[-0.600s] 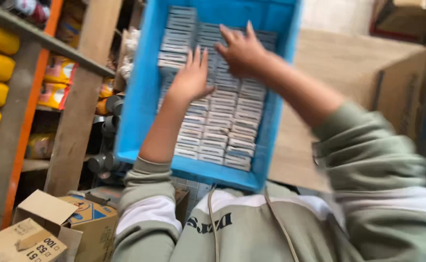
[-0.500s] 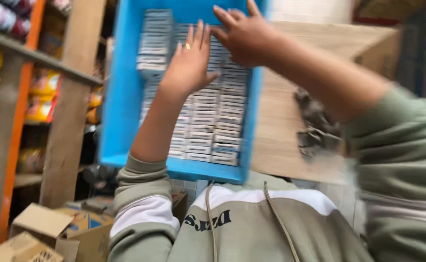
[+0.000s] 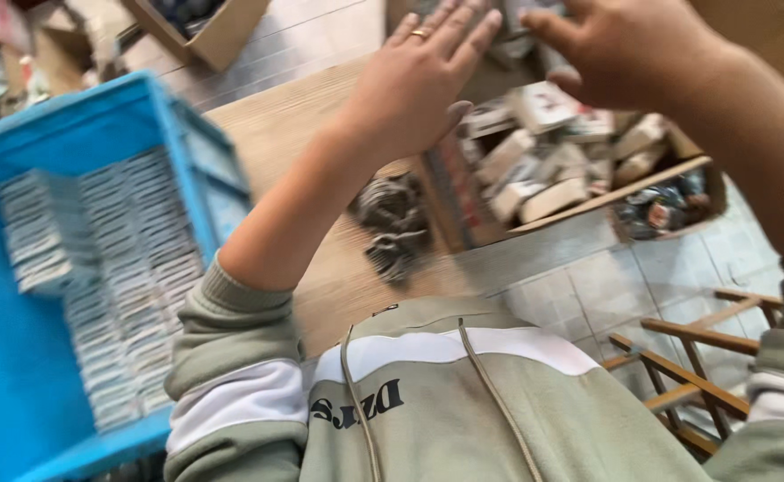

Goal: The person organizes small boxes of cable clips in a warehouse setting, first removing them from a cardboard box and then arranging them into rows within a blue plastic crate.

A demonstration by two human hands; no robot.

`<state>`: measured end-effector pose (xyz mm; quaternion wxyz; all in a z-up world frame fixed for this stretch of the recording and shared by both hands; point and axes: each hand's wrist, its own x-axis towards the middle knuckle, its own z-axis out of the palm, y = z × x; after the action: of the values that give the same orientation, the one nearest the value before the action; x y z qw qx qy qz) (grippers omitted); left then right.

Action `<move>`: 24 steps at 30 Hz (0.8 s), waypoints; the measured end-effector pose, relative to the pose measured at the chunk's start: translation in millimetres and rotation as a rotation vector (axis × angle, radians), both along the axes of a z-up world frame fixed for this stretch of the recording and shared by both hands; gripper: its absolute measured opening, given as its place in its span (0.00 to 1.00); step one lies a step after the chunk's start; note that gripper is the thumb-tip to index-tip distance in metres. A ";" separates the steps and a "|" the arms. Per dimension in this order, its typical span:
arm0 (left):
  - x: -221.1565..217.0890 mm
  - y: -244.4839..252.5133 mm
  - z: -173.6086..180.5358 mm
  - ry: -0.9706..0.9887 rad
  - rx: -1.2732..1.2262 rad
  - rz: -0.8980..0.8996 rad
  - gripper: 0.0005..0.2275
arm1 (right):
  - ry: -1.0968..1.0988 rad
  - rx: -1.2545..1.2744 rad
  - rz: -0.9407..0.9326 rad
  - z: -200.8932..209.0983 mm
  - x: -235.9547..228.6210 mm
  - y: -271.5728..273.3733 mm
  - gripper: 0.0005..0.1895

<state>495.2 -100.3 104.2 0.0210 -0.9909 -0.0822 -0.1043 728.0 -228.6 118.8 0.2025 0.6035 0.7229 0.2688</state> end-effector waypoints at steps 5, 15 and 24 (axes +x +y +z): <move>111.7 -21.1 -37.2 0.277 -0.045 -0.018 0.43 | 0.303 -0.385 -0.205 -42.9 56.5 -15.4 0.50; 150.7 -27.9 -89.2 0.371 -0.163 0.199 0.45 | 0.616 -0.604 -0.013 -109.8 113.9 26.2 0.57; 136.2 -32.4 -108.8 0.454 -0.350 0.158 0.32 | 0.856 -0.655 -0.088 -132.7 105.6 28.0 0.49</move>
<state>631.4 -132.6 -4.6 -0.1241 -0.9681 -0.1689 0.1377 833.6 -200.5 -13.9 0.0785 0.5940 0.7608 -0.2492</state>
